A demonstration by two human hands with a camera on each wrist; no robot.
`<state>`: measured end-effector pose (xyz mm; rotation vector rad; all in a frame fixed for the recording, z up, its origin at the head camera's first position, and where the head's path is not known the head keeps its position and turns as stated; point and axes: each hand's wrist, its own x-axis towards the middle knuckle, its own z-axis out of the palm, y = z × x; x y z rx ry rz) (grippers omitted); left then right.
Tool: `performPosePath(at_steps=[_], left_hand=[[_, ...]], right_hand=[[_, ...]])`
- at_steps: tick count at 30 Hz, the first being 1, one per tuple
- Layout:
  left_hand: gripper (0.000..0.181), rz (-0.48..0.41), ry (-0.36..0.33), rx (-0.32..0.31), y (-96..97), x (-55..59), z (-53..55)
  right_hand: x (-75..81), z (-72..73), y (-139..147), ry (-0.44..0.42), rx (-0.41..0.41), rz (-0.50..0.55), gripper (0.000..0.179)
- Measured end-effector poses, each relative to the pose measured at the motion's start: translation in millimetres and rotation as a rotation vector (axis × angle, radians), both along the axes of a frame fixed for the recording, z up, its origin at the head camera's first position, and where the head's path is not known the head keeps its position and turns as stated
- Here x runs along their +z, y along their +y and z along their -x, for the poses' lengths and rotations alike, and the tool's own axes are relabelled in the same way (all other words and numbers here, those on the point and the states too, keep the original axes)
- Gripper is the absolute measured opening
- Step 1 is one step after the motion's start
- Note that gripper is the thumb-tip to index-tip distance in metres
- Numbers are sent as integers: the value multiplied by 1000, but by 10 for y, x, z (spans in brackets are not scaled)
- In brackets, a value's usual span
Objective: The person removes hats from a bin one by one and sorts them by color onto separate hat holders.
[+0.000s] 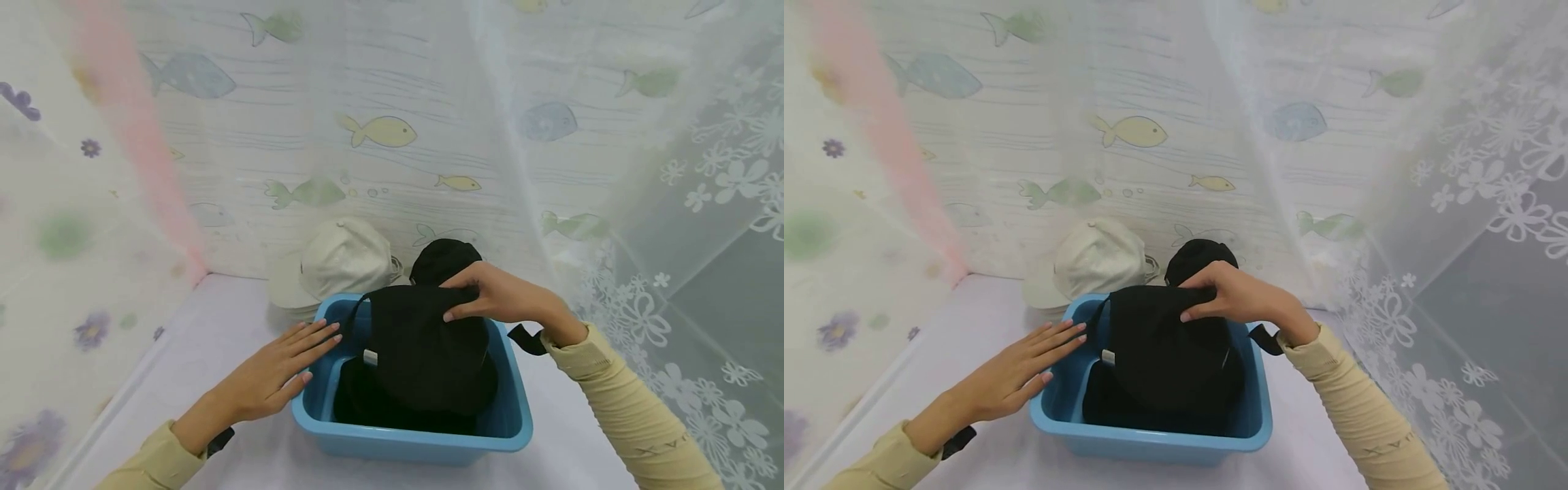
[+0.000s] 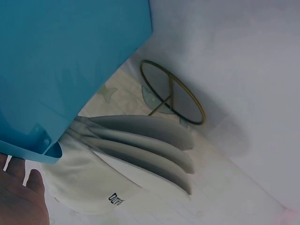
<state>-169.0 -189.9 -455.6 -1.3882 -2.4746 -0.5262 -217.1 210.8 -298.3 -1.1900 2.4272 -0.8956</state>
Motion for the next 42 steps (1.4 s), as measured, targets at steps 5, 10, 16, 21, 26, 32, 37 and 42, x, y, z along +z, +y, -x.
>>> performPosePath(at_steps=[5, 10, 16, 21, 26, 32, 37, 42], left_hand=[[61, 19, -11, 9, -7, 13, -7], [61, 16, -13, 17, -20, 8, -12], [61, 6, -3, 12, -21, 0, -7], [61, 15, -8, 13, -17, 9, -11], [61, 15, -17, 6, -15, 16, -16], [61, 17, -24, 1, -15, 20, -18], [61, 11, -19, -6, -18, 16, -17], [60, 11, -19, 0, -10, 16, -23]], right_hand=[[142, 15, 73, -12, -11, 36, 31], [298, 53, 161, 23, -37, 78, 29], [484, 104, 246, 76, -90, 108, 26], [608, 164, 313, 156, -130, 122, 25], [724, 253, 439, 259, -201, 112, 26], [730, 441, 573, 299, -325, 59, 24], [580, 665, 650, 288, -365, 66, 25], [365, 902, 674, 246, -349, 101, 25]])
